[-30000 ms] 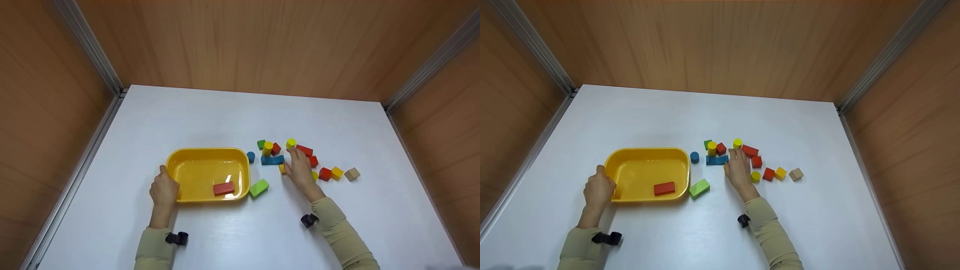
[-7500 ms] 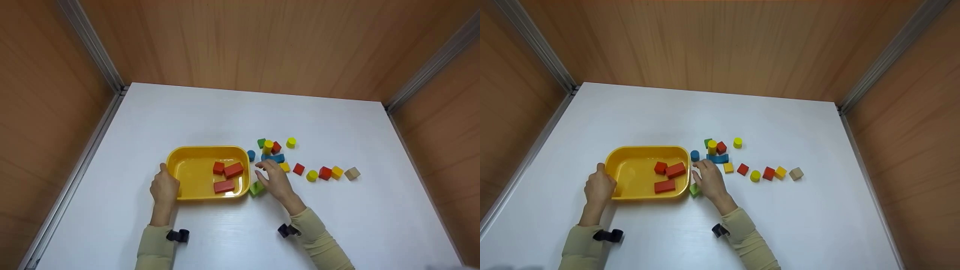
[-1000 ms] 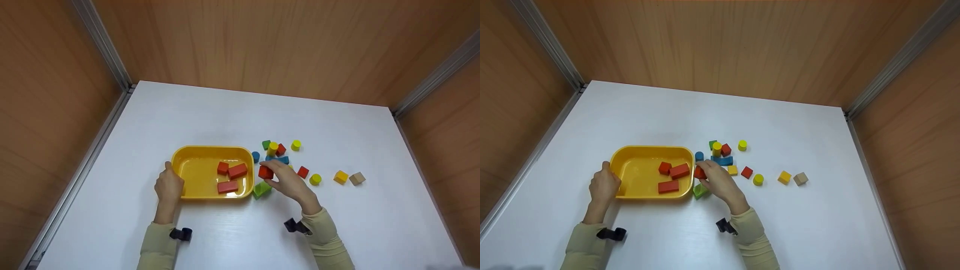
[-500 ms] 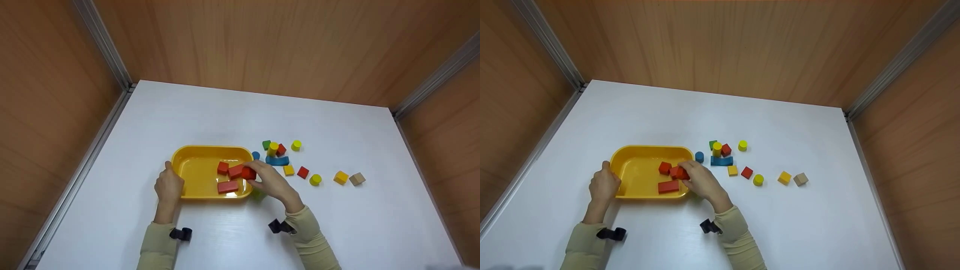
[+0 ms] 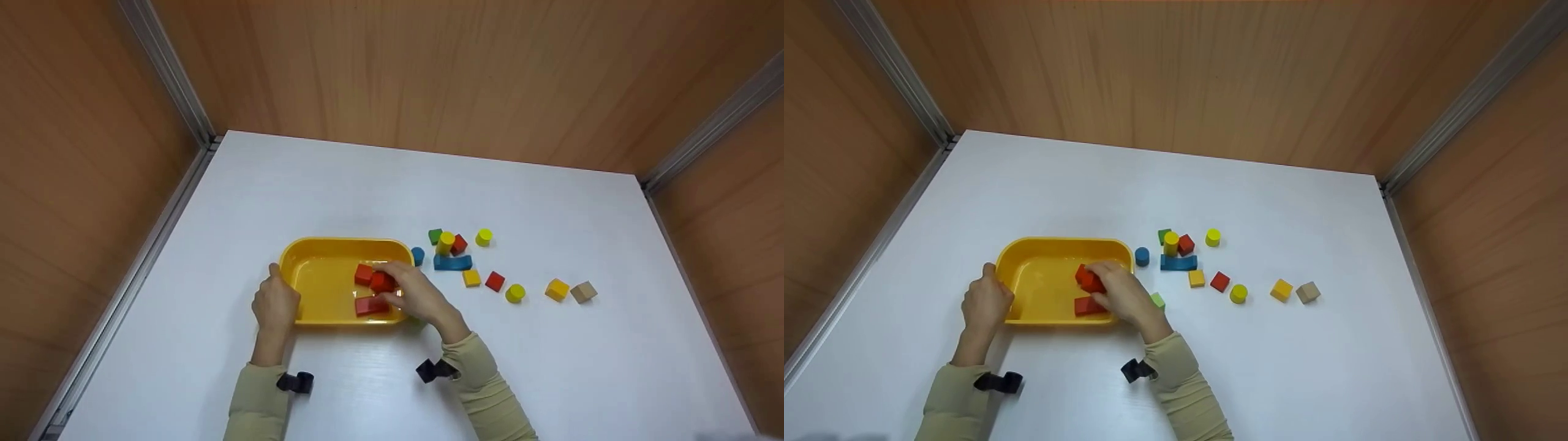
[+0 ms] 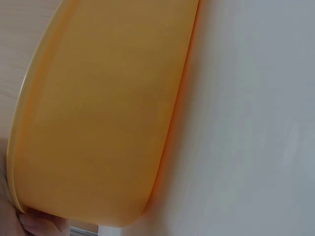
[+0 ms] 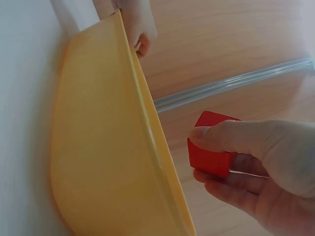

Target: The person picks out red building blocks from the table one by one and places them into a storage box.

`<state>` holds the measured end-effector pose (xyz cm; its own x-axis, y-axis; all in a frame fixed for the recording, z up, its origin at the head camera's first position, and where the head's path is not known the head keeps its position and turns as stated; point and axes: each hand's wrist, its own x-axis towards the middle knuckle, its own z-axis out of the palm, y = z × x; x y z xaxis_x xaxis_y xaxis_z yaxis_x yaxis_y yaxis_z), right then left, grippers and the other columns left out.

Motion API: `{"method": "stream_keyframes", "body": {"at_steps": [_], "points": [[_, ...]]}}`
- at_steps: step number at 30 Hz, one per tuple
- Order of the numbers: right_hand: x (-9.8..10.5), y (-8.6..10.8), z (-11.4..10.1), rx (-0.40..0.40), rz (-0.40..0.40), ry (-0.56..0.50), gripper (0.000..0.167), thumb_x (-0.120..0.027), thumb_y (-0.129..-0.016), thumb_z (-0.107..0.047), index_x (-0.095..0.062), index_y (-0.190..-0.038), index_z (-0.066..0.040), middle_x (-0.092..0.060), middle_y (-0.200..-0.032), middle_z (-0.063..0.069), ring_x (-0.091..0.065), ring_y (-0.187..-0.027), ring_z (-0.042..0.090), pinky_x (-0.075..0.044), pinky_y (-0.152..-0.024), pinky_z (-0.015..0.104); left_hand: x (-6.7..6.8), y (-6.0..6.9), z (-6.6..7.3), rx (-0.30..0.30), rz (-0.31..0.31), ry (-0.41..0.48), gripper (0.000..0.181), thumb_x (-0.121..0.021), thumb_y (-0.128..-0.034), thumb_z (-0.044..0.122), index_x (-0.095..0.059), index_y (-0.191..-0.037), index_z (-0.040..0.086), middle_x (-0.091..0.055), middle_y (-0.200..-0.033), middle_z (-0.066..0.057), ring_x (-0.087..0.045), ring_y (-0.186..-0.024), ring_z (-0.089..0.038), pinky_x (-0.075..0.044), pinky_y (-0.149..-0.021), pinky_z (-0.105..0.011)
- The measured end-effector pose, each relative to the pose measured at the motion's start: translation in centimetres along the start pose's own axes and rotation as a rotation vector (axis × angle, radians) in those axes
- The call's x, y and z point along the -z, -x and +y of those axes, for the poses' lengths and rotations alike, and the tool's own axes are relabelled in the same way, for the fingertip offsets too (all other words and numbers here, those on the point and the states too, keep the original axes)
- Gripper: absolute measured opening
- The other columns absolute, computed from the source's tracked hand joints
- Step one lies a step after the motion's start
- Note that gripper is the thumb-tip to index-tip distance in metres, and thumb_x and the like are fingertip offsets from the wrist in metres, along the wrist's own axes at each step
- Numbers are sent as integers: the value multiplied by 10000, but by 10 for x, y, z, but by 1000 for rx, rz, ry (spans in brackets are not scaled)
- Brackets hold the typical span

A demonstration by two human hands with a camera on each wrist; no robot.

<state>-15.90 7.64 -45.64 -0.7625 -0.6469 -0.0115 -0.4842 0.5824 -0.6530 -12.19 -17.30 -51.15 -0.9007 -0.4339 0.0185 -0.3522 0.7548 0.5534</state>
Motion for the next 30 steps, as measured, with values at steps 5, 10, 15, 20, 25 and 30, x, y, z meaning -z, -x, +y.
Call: {"method": "stream_keyframes", "body": {"at_steps": [5, 10, 15, 20, 25, 30], "points": [[-11, -9, -2, 34, 7, -1, 454, -640, -804, -135, -487, -1231, -107, -508, -1185, 25, -485, -1026, 159, -408, -867, 282, 0, 0, 0, -28, 22, 15, 354, -518, -742, -68, -430, -1084, -94, -561, -655, -180, -499, -459, -226, -389, -390, -331], [-20, -18, -5, 20, -20, 37, 447, -636, -806, -157, -487, -1227, -133, -501, -1220, 12, -454, -1083, 166, -391, -889, 297, 0, 0, -1, -23, 19, 9, 360, -521, -741, -63, -429, -1087, -95, -567, -674, -191, -506, -475, -236, -392, -399, -347], [-27, -26, -9, 34, -48, 101, 460, -629, -812, -163, -479, -1244, -113, -505, -1224, 33, -459, -1094, 171, -381, -899, 291, 0, 0, 0, -6, 5, 4, 359, -530, -742, -58, -424, -1085, -82, -570, -694, -193, -520, -490, -242, -403, -414, -349], [-34, -34, -12, 65, -81, 125, 450, -630, -812, -150, -486, -1234, -83, -521, -1189, 55, -477, -1047, 167, -384, -890, 265, 0, 0, 0, -8, 5, 4, 369, -529, -744, -51, -420, -1095, -83, -568, -692, -195, -521, -493, -248, -406, -417, -361], [-42, -42, -15, 99, -116, 146, 449, -643, -801, -137, -498, -1219, -62, -532, -1155, 63, -489, -1005, 157, -387, -880, 248, 0, -1, 0, -12, 7, -3, 346, -529, -746, -47, -426, -1075, -79, -565, -682, -192, -522, -496, -254, -406, -418, -372], [-48, -47, -19, 104, -152, 207, 441, -647, -799, -148, -509, -1210, -70, -538, -1146, 60, -498, -1001, 156, -397, -868, 246, 0, 0, 0, -8, 3, -5, 345, -534, -745, -48, -428, -1073, -76, -570, -698, -195, -527, -503, -255, -411, -429, -372]]}}
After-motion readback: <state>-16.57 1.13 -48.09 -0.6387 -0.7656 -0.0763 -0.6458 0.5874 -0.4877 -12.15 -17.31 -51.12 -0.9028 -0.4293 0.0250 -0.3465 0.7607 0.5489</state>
